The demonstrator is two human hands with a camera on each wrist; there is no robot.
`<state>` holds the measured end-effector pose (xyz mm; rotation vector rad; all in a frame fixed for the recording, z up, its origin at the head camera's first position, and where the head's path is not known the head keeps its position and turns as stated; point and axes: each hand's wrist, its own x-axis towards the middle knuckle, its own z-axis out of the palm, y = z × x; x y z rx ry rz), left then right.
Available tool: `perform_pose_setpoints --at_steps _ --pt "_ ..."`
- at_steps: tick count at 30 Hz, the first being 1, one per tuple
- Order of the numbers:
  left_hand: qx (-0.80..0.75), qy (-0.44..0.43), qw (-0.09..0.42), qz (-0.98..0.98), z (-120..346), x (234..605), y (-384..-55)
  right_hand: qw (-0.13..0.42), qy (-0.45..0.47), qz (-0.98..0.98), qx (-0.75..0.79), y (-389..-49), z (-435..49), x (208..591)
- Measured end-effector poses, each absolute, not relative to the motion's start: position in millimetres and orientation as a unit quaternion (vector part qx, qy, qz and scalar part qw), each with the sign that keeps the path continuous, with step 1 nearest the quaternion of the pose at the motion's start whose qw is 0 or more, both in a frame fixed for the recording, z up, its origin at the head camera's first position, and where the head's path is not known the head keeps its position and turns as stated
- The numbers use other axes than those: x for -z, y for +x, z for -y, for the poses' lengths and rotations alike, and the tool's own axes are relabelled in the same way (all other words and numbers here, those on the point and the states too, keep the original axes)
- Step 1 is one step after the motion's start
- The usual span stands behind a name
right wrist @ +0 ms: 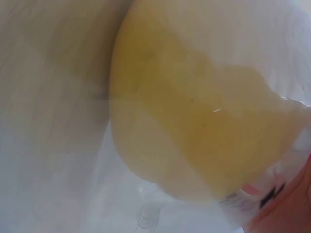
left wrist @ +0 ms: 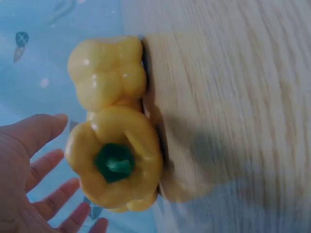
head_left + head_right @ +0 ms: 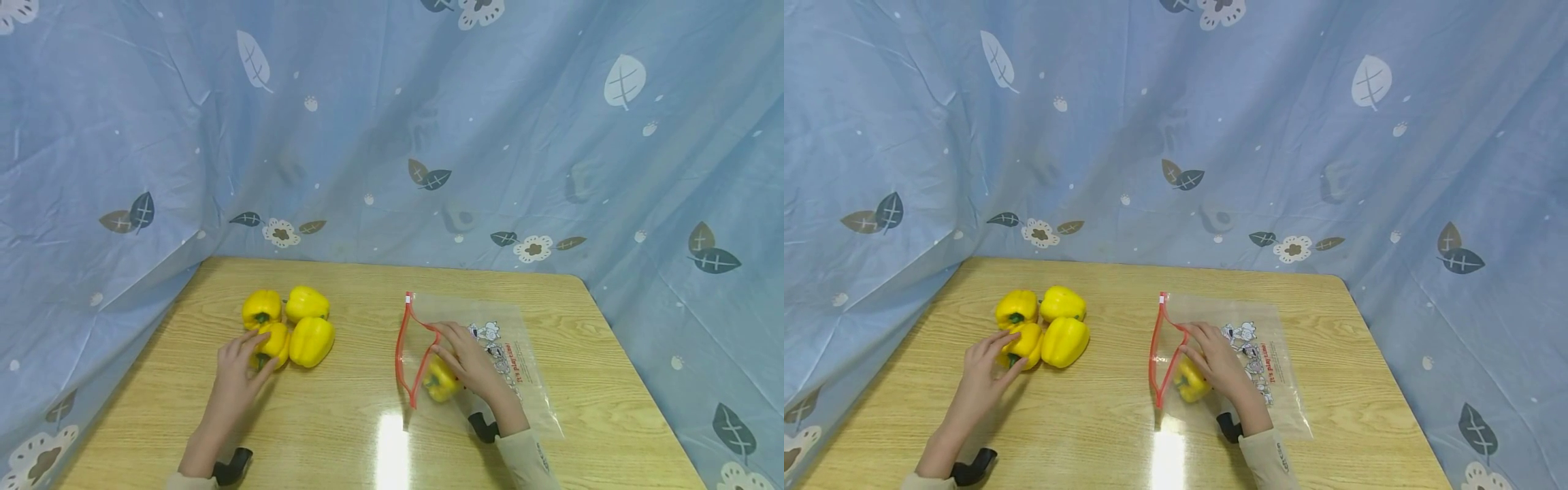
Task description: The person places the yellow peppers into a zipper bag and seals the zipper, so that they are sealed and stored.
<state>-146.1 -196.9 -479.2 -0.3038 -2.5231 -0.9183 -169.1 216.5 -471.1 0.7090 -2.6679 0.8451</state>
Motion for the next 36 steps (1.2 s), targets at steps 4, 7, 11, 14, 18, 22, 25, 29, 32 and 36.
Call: perform_pose_setpoints --at_steps 4,7,11,14,18,22,25,29,32,36 --pt "0.332 -0.094 0.196 0.918 200 480 -146 0.132 0.248 0.915 -0.291 -169 -217 472" --pt "0.334 -0.085 0.187 0.920 202 481 -147 0.136 0.251 0.914 -0.289 -170 -217 472" --pt "0.341 -0.079 0.188 0.918 202 482 -149 0.139 0.255 0.913 -0.286 -170 -218 472" --pt "0.349 -0.073 0.185 0.916 202 483 -150 0.141 0.256 0.913 -0.287 -170 -218 471" --pt "0.361 -0.061 0.176 0.914 200 484 -153 0.140 0.253 0.912 -0.292 -170 -218 471" --pt "0.367 -0.047 0.168 0.914 198 485 -155 0.139 0.253 0.912 -0.293 -170 -218 472" --pt "0.373 -0.039 0.162 0.913 197 485 -156 0.139 0.255 0.912 -0.290 -170 -219 472" --pt "0.381 -0.033 0.164 0.909 197 485 -156 0.139 0.257 0.912 -0.289 -170 -219 472" --pt "0.379 -0.028 0.175 0.908 197 487 -156 0.140 0.258 0.911 -0.291 -170 -220 471" --pt "0.376 -0.022 0.186 0.908 199 490 -153 0.140 0.258 0.910 -0.292 -169 -220 471"
